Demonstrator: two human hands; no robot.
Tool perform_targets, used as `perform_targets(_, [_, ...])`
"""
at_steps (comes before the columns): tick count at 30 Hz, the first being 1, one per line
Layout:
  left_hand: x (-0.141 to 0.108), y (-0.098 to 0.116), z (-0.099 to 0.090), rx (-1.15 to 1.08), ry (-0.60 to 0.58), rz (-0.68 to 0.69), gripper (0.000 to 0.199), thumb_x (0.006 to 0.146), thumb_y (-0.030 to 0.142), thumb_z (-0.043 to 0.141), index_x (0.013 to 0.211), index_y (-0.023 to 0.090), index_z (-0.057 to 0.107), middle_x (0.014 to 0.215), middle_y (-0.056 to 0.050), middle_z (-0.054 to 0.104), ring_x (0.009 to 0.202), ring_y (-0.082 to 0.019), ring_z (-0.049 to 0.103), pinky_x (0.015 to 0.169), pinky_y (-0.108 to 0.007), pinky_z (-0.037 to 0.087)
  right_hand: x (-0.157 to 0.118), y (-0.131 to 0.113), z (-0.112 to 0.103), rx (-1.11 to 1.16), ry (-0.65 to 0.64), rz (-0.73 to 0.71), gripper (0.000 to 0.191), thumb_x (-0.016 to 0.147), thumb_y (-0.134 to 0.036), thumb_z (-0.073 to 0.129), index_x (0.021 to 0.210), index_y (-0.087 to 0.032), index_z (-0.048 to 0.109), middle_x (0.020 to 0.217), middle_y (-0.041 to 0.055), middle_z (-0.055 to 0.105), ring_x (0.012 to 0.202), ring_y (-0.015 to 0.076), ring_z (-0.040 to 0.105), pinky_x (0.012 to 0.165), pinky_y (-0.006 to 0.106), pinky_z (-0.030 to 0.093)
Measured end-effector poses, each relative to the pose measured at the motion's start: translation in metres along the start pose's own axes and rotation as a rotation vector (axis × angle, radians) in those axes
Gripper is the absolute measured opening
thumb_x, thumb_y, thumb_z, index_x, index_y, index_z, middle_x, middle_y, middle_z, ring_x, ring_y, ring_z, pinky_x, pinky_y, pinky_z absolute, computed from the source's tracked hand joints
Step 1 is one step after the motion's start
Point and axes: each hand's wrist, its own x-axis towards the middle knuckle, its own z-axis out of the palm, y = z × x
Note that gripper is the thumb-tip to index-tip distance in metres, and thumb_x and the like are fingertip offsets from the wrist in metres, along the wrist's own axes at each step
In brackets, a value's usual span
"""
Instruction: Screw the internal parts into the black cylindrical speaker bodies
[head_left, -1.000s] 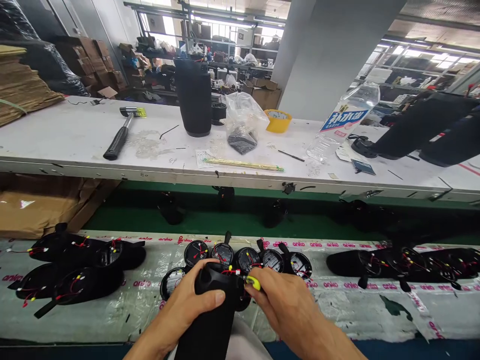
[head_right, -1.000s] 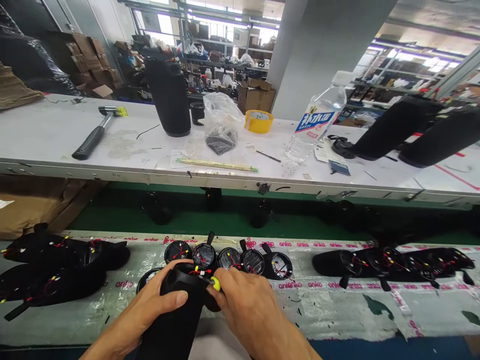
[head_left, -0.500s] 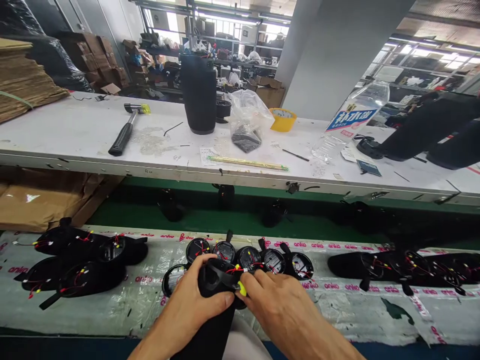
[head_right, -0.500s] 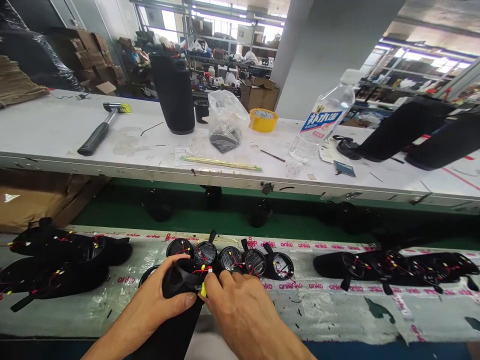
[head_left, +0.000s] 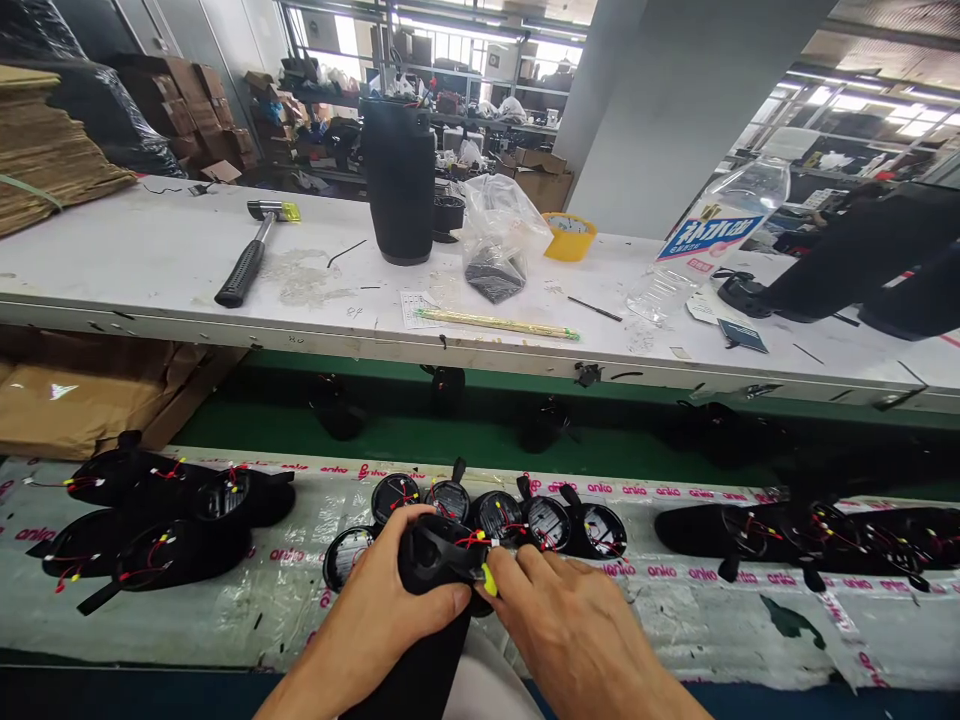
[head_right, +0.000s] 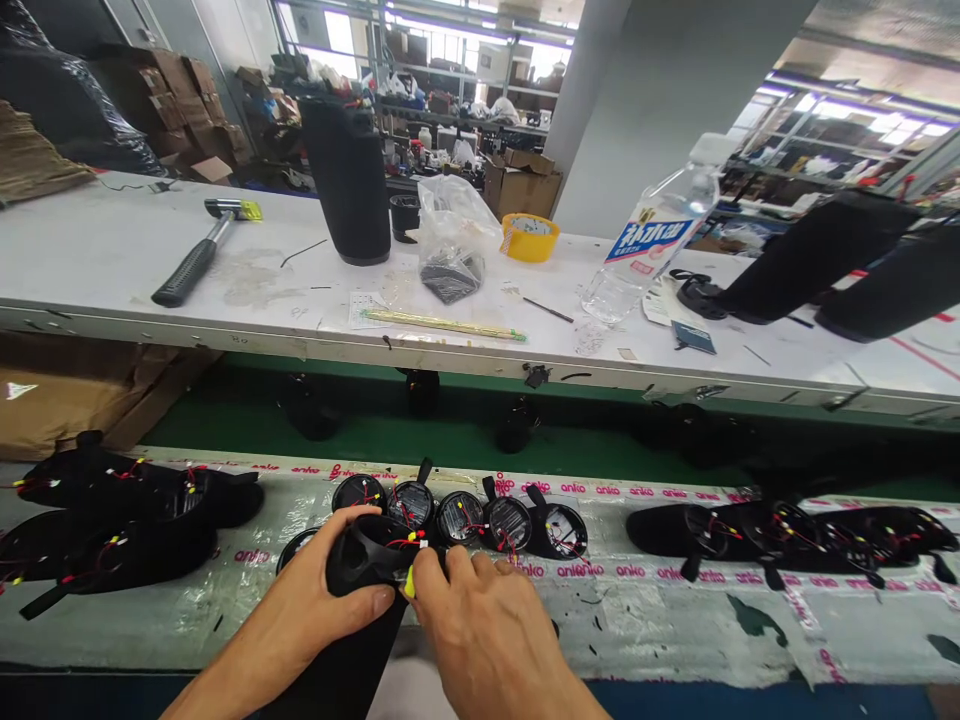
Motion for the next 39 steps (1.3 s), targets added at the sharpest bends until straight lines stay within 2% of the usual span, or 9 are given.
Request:
perform_targets(7, [-0.002, 0.003, 0.0, -0.025, -0.029, 0.0, 0.059, 0.067, 0.035, 0.071, 0.123, 0.023, 0.055, 0.121, -0.007, 0.072, 0.12, -0.037, 0.059, 0.1, -0.048, 0.042, 0.0, 0.001, 0.006, 0.045, 0.09, -0.045, 0.031, 0.084, -0.015, 0.071, 0.098, -0.025, 0.045, 0.075, -0.0034, 0.058, 0.059, 0.0213, 0.061, 0.053, 0.036, 0.036])
perform_targets(18, [-0.004, 0.001, 0.0, -0.036, -0.005, -0.013, 0.058, 0.067, 0.032, 0.07, 0.122, 0.023, 0.054, 0.12, -0.006, 0.072, 0.119, -0.035, 0.058, 0.102, -0.047, 0.039, -0.003, 0.003, 0.007, 0.059, 0.114, -0.047, 0.031, 0.083, -0.014, 0.071, 0.102, -0.023, 0.048, 0.076, -0.0029, 0.059, 0.059, 0.02, 0.062, 0.053, 0.035, 0.035])
perform_targets(25, [-0.002, -0.003, 0.0, 0.02, 0.0, -0.021, 0.062, 0.068, 0.032, 0.071, 0.126, 0.025, 0.051, 0.123, -0.006, 0.071, 0.12, -0.036, 0.059, 0.105, -0.048, 0.038, -0.003, 0.0, 0.002, 0.004, 0.044, -0.003, 0.035, 0.081, -0.012, 0.071, 0.1, -0.025, 0.045, 0.076, -0.0033, 0.058, 0.058, 0.0204, 0.061, 0.053, 0.036, 0.033])
perform_targets(28, [-0.002, -0.005, 0.0, 0.092, 0.0, -0.029, 0.064, 0.068, 0.032, 0.071, 0.128, 0.026, 0.049, 0.126, -0.007, 0.07, 0.121, -0.036, 0.059, 0.105, -0.048, 0.04, -0.001, 0.002, -0.006, -0.04, -0.089, -0.056, 0.041, 0.074, -0.006, 0.07, 0.1, -0.025, 0.044, 0.079, -0.0021, 0.061, 0.061, 0.0205, 0.061, 0.051, 0.036, 0.029])
perform_targets(32, [-0.004, -0.007, 0.001, 0.131, -0.014, -0.013, 0.064, 0.068, 0.031, 0.071, 0.127, 0.026, 0.048, 0.12, -0.006, 0.071, 0.116, -0.035, 0.062, 0.102, -0.047, 0.043, 0.002, 0.007, -0.018, -0.06, -0.245, -0.165, 0.039, 0.074, -0.002, 0.064, 0.097, -0.026, 0.044, 0.08, -0.0006, 0.061, 0.061, 0.0202, 0.059, 0.047, 0.038, 0.018])
perform_targets(35, [-0.002, -0.008, 0.004, 0.162, -0.006, -0.021, 0.062, 0.067, 0.028, 0.07, 0.125, 0.026, 0.049, 0.115, -0.005, 0.073, 0.112, -0.035, 0.064, 0.098, -0.046, 0.045, 0.003, 0.006, -0.019, -0.076, -0.25, -0.167, 0.038, 0.074, -0.003, 0.065, 0.097, -0.025, 0.045, 0.075, -0.0011, 0.058, 0.056, 0.0199, 0.054, 0.047, 0.038, 0.013])
perform_targets(39, [0.005, -0.014, 0.003, 0.12, -0.017, 0.002, 0.061, 0.068, 0.031, 0.072, 0.125, 0.024, 0.052, 0.117, -0.008, 0.073, 0.113, -0.036, 0.062, 0.1, -0.048, 0.042, 0.008, 0.004, -0.013, -0.031, -0.184, -0.111, 0.028, 0.084, -0.007, 0.067, 0.095, -0.024, 0.048, 0.072, -0.0019, 0.058, 0.053, 0.0191, 0.053, 0.045, 0.037, 0.015])
